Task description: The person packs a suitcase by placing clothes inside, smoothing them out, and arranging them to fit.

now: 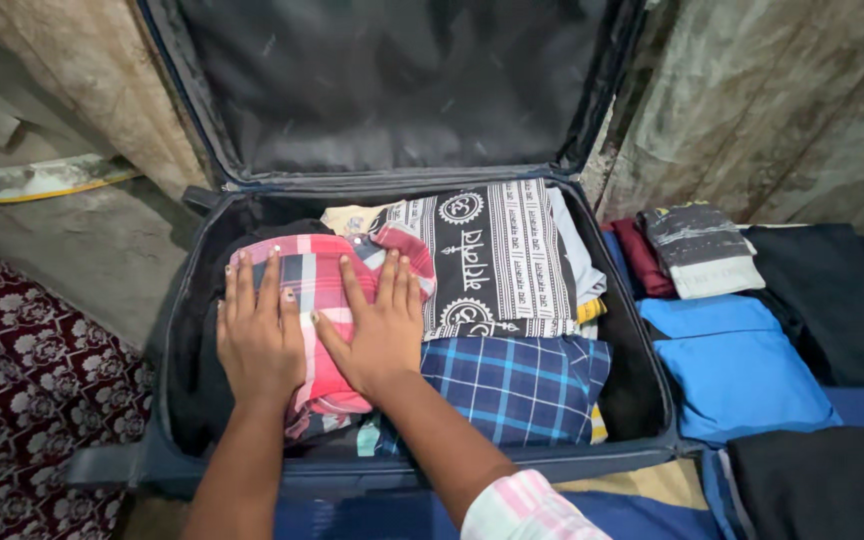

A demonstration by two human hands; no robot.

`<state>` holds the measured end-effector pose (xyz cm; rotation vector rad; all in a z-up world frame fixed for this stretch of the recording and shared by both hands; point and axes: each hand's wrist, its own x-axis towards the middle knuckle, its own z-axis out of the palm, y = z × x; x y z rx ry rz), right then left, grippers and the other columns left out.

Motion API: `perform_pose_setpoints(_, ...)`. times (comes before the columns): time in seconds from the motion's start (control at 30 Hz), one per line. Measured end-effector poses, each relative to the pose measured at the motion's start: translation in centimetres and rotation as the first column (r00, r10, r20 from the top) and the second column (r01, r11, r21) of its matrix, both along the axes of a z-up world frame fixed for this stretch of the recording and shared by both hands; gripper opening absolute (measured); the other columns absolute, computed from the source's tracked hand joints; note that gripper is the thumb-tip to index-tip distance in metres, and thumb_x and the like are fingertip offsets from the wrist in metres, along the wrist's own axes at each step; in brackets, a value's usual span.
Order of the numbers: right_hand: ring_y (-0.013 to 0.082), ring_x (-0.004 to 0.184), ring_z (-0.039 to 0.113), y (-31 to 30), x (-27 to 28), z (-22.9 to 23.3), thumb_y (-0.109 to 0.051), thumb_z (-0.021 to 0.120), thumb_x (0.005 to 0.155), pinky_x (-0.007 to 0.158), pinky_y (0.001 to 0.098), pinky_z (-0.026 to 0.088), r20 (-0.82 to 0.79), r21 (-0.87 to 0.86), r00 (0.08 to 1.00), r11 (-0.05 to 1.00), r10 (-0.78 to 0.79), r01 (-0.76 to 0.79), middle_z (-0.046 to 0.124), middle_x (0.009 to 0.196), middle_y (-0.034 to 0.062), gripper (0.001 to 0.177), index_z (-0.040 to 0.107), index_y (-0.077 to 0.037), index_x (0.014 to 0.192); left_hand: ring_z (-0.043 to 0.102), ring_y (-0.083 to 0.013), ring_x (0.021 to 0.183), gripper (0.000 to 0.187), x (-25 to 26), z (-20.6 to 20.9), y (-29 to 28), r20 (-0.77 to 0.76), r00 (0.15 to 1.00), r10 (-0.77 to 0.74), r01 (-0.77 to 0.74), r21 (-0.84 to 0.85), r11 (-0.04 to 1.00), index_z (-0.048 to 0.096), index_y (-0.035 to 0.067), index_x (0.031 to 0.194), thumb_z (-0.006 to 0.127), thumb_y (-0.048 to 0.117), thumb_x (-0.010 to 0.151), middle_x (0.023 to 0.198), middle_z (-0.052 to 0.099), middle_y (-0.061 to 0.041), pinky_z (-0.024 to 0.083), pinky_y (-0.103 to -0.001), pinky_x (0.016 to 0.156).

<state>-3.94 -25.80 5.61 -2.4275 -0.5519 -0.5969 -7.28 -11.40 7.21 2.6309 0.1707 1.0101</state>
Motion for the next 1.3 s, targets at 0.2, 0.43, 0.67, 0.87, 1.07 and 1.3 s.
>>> perform_pose_setpoints(0.2, 0.0516, 0.15, 0.021, 0.8, 1.6, -1.4, -0.063, 0.048, 0.095, 0.124, 0.0545, 0.011, -0.066, -0.077, 0.998, 0.997, -0.012, 0.007, 0.027, 0.157, 0.0405, 0.079, 0.038, -0.018, 0.159, 0.044, -0.0391, 0.145, 0.045, 1.3, -0.5, 0.3, -0.034, 0.999, 0.041, -0.04, 0.027, 0.999, 0.06, 0.01, 0.144, 0.054, 0.024, 0.101, 0.154, 0.05, -0.021, 0.037, -0.058, 0.114)
perform_pose_setpoints(0.43, 0.0518, 0.15, 0.018, 0.9, 2.4, -1.4, -0.064, 0.047, 0.095, 0.123, 0.0546, 0.009, -0.096, -0.068, 0.995, 0.997, 0.015, -0.021, 0.024, 0.157, 0.0396, 0.08, 0.036, -0.019, 0.16, 0.045, -0.0387, 0.144, 0.045, 1.8, -0.8, 0.5, -0.031, 0.998, 0.059, -0.056, 0.069, 0.996, 0.061, 0.01, 0.142, 0.053, 0.025, 0.101, 0.153, 0.05, -0.023, 0.037, -0.057, 0.113)
perform_pose_setpoints(0.67, 0.048, 0.155, -0.002, -1.0, 3.0, 2.3, -0.079, 0.044, 0.088, 0.123, 0.0552, 0.001, -0.441, -0.179, 0.892, 0.963, 0.104, -0.201, 0.002, 0.165, 0.0329, 0.097, 0.015, -0.026, 0.164, 0.036, -0.034, 0.149, 0.053, 1.6, -0.9, 0.9, -0.059, 0.997, 0.058, -0.056, 0.046, 0.997, 0.055, 0.014, 0.147, 0.053, 0.033, 0.098, 0.158, 0.044, -0.018, 0.032, -0.057, 0.114)
perform_pose_setpoints(0.87, 0.0431, 0.156, -0.013, -2.6, 1.2, 6.1, -0.087, 0.052, 0.074, 0.121, 0.0597, -0.004, -0.622, -0.274, 0.777, 0.903, 0.097, -0.332, -0.013, 0.168, 0.029, 0.124, -0.004, -0.025, 0.166, 0.023, -0.0273, 0.154, 0.057, -0.4, 2.2, 0.5, -0.28, 0.956, 0.089, -0.132, -0.138, 0.982, 0.054, 0.024, 0.146, 0.054, 0.045, 0.093, 0.163, 0.034, -0.011, 0.012, -0.065, 0.117)
perform_pose_setpoints(1.07, 0.0435, 0.159, -0.014, -3.1, -1.6, 3.5, -0.09, 0.049, 0.078, 0.12, 0.0667, -0.01, -0.452, -0.277, 0.862, 0.882, 0.23, -0.38, -0.011, 0.17, 0.0305, 0.125, -0.002, -0.019, 0.168, 0.019, -0.0322, 0.154, 0.068, -2.7, 2.0, 0.2, -0.252, 0.963, 0.095, -0.092, 0.025, 0.995, 0.04, 0.024, 0.154, 0.053, 0.051, 0.093, 0.165, 0.024, -0.014, 0.01, -0.065, 0.115)
perform_pose_setpoints(1.3, 0.046, 0.155, -0.021, -2.7, -0.6, 2.2, -0.091, 0.051, 0.076, 0.118, 0.0675, -0.013, -0.525, -0.401, 0.827, 0.799, 0.201, -0.448, -0.019, 0.166, 0.0349, 0.135, -0.013, -0.011, 0.165, 0.02, -0.033, 0.151, 0.084, -2.0, 0.9, -0.4, -0.316, 0.94, 0.132, -0.083, 0.164, 0.983, 0.027, 0.026, 0.162, 0.055, 0.055, 0.088, 0.165, 0.018, -0.015, 0.027, -0.063, 0.112)
